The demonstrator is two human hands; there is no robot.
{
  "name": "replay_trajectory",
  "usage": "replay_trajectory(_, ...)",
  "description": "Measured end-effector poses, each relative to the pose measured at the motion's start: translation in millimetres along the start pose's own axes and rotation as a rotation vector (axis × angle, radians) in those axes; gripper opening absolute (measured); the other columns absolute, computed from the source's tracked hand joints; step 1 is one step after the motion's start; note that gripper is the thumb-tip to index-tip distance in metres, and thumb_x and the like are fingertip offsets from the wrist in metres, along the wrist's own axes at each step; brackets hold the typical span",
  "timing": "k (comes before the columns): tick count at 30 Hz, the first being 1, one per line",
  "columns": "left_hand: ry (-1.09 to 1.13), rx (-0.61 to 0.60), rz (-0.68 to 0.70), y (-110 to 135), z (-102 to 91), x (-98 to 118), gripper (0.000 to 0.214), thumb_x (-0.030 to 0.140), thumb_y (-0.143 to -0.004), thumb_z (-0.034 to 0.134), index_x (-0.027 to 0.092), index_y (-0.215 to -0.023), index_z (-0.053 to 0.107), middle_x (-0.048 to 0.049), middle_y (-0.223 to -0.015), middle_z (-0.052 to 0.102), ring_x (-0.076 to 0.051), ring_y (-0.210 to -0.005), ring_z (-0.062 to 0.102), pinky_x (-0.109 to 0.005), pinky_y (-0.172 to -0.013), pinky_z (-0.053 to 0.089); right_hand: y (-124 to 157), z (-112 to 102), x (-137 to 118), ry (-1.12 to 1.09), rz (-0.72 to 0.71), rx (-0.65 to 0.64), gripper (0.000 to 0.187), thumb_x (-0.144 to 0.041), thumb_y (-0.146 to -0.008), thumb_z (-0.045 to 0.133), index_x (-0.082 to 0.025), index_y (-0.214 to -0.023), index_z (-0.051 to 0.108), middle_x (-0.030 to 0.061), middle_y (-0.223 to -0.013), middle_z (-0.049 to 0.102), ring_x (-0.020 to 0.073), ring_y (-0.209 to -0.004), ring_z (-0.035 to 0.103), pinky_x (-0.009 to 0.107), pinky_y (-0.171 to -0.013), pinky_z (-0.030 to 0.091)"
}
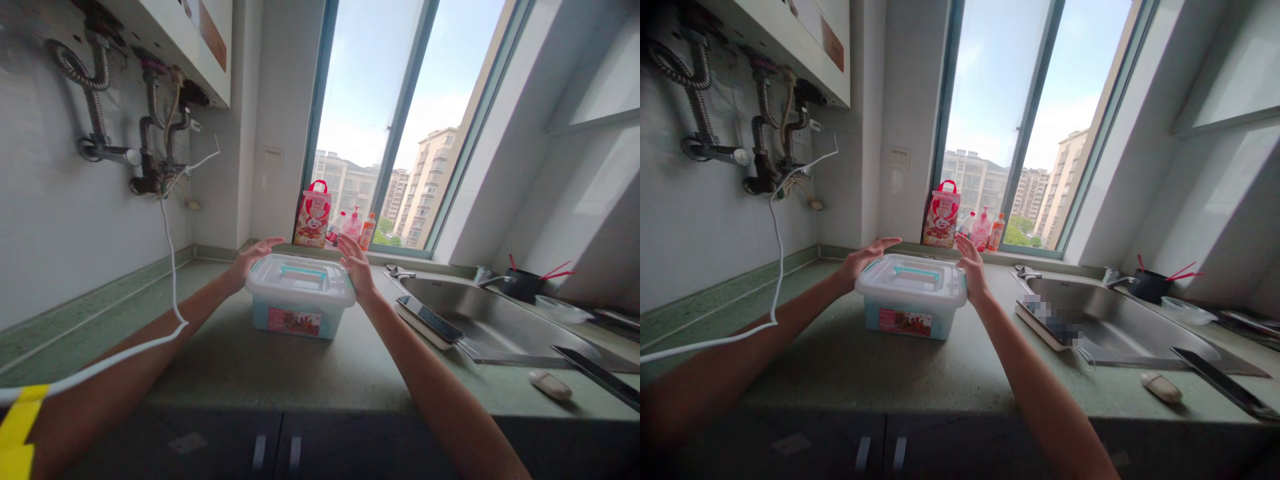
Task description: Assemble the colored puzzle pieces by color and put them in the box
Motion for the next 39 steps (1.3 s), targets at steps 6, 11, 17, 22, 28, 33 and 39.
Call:
replay_trajectory(6, -0.216, -0.176, 0.008, -0.3, 15.1, 6.0, 0.056, 0.051, -0.077, 0.070, 0.026, -0.125, 0.081, -0.0042, -0.155, 0.061, -0.045, -0.163, 0.017, -0.054, -0.133, 0.004, 15.6, 26.9, -34.2, 0.105, -0.128, -0.215, 0.051, -0.029, -0.068, 0.059, -0.029, -0.114, 0.081, 0.0006, -0.137, 0.074, 0.0340, -0.146, 0.051, 0.049, -0.127, 0.031)
replay_trajectory(11, -0.228, -0.173, 0.051, -0.1, 10.9, 5.6, 0.051, 0.047, -0.077, 0.069, 0.026, -0.122, 0.082, -0.0039, -0.152, 0.063, -0.044, -0.161, 0.023, -0.054, -0.133, 0.003, 18.7, 32.1, -35.0, 0.086, -0.150, -0.314, 0.038, -0.037, -0.075, 0.065, -0.028, -0.106, 0.084, 0.0025, -0.129, 0.078, 0.0349, -0.135, 0.062, 0.048, -0.121, 0.038)
replay_trajectory(17, -0.101, 0.094, -0.019, -5.7, -15.1, -24.5, 0.049, 0.047, -0.076, 0.074, 0.021, -0.118, 0.079, -0.0096, -0.142, 0.070, -0.040, -0.141, 0.053, -0.050, -0.121, 0.038, 22.7, 28.6, -18.8, 0.166, -0.111, -0.374, 0.032, -0.051, -0.082, 0.067, -0.025, -0.081, 0.085, 0.0072, -0.104, 0.083, 0.0305, -0.102, 0.071, 0.043, -0.096, 0.052)
replay_trajectory(22, -0.300, 0.370, 0.032, -1.4, -51.0, -41.3, 0.054, 0.063, -0.090, 0.064, 0.018, -0.117, 0.073, -0.0126, -0.125, 0.074, -0.033, -0.120, 0.065, -0.043, -0.109, 0.048, 22.8, 24.5, -11.4, 0.233, -0.154, -0.365, 0.042, -0.059, -0.089, 0.062, -0.024, -0.079, 0.084, 0.0089, -0.091, 0.081, 0.0258, -0.088, 0.069, 0.037, -0.082, 0.053)
replay_trajectory(28, -0.769, 0.258, -0.007, 2.9, -68.1, -75.8, 0.057, 0.066, -0.094, 0.047, 0.018, -0.115, 0.070, -0.0167, -0.126, 0.071, -0.036, -0.124, 0.062, -0.049, -0.113, 0.044, 11.8, 12.9, -5.9, 0.496, -0.242, -0.235, 0.043, -0.047, -0.096, 0.051, -0.024, -0.076, 0.081, 0.0064, -0.082, 0.078, 0.0242, -0.081, 0.067, 0.035, -0.079, 0.051)
replay_trajectory(33, -0.919, 0.167, -0.086, 5.3, -75.7, -99.1, 0.056, 0.067, -0.093, 0.049, 0.022, -0.117, 0.071, -0.0152, -0.128, 0.069, -0.037, -0.125, 0.061, -0.049, -0.116, 0.040, -4.0, -24.0, 5.4, 0.972, -0.143, -0.040, 0.037, -0.027, -0.095, 0.047, -0.024, -0.080, 0.081, 0.0039, -0.087, 0.081, 0.0223, -0.087, 0.071, 0.030, -0.082, 0.050)
replay_trajectory(39, -0.901, 0.134, -0.132, 4.9, -77.9, -110.9, 0.045, 0.064, -0.091, 0.055, 0.026, -0.107, 0.075, -0.0138, -0.125, 0.072, -0.039, -0.128, 0.059, -0.051, -0.117, 0.038, -12.4, -82.1, 6.6, 1.259, 0.003, 0.231, 0.037, -0.027, -0.099, 0.049, -0.017, -0.086, 0.082, 0.0188, -0.094, 0.079, 0.0311, -0.096, 0.070, 0.041, -0.093, 0.045)
Point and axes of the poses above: each hand's wrist, its own y-axis away from the middle knuckle, its own z-axis out of the palm, x = y × z, the point moved 8 cm from there along -y, towards the middle knuckle
